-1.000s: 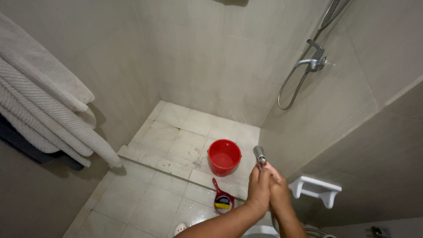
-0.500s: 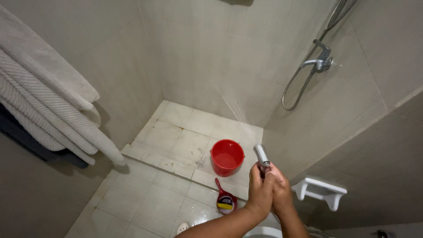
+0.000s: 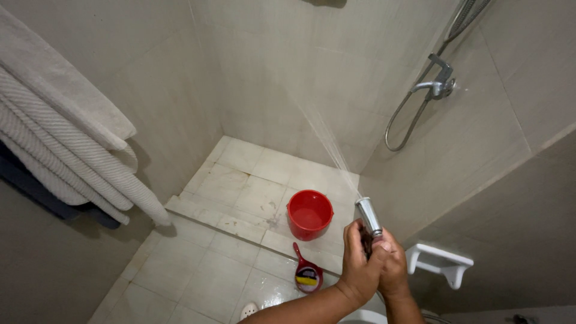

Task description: The person uses a handheld bidet sprayer to rinse their hands and then sprays water onto the bathroom floor and walls. They then pick up a red bucket and a scrub brush from the floor and move them toward the toilet.

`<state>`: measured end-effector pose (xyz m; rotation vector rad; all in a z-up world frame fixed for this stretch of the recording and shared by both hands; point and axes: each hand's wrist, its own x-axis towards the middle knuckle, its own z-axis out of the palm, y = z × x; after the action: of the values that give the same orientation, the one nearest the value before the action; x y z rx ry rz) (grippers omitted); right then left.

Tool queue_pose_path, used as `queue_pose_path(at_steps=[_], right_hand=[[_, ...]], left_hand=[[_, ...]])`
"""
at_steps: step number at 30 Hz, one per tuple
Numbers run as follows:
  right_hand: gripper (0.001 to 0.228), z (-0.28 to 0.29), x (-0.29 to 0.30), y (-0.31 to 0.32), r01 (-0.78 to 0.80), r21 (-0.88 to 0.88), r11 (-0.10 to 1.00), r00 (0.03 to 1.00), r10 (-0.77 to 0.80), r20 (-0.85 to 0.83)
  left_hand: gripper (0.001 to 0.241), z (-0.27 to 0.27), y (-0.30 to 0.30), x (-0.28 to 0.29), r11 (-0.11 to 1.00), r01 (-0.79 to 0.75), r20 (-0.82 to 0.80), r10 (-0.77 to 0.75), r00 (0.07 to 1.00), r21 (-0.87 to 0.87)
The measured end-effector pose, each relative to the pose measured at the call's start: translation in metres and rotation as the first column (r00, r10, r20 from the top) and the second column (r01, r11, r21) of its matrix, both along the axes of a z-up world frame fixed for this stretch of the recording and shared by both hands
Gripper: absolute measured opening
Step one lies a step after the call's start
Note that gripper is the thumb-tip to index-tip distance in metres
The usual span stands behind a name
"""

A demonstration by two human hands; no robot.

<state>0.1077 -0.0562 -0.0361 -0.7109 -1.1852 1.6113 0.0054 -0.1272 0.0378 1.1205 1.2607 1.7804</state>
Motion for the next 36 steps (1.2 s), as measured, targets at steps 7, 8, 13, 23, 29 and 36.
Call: queue_pose_path(at_steps=[7,8,13,23,29,36], right_hand=[[0.043,-0.009,0.005,0.003,0.055,0.041,0.998,0.997,-0.053,-0.049],[0.040,-0.008,0.006,0.004,0.055,0.044,0.998,0.998,-0.054,-0.030],[0.043,-0.006,0.005,0.005,0.026,0.066,0.997,0.998,-0.022,-0.051],[0.050,-0.016,0.020,0.004,0.084,0.182,0.980,0.995,-0.092,0.036],[0.062,0.013,0.026,-0.002,0.052,0.235,0.971,0.996,-0.033,-0.084],[0.079,0.009,0.036,0.020,0.006,0.193,0.981,1.000,-0.008,0.013]], left_hand=[[0.070,0.014,-0.005,-0.002,0.999,0.051,0.009,-0.051,0.999,0.019],[0.071,0.013,-0.004,-0.001,0.998,0.048,0.023,-0.048,0.999,0.031],[0.074,0.008,-0.001,0.002,0.996,0.077,0.122,-0.083,0.989,0.055],[0.079,0.029,-0.006,-0.002,0.981,0.162,0.105,-0.173,0.979,0.108],[0.085,0.033,-0.007,0.002,0.964,0.183,-0.021,-0.182,0.983,0.194],[0.095,0.027,-0.002,0.006,0.929,0.297,0.056,-0.316,0.947,0.223]])
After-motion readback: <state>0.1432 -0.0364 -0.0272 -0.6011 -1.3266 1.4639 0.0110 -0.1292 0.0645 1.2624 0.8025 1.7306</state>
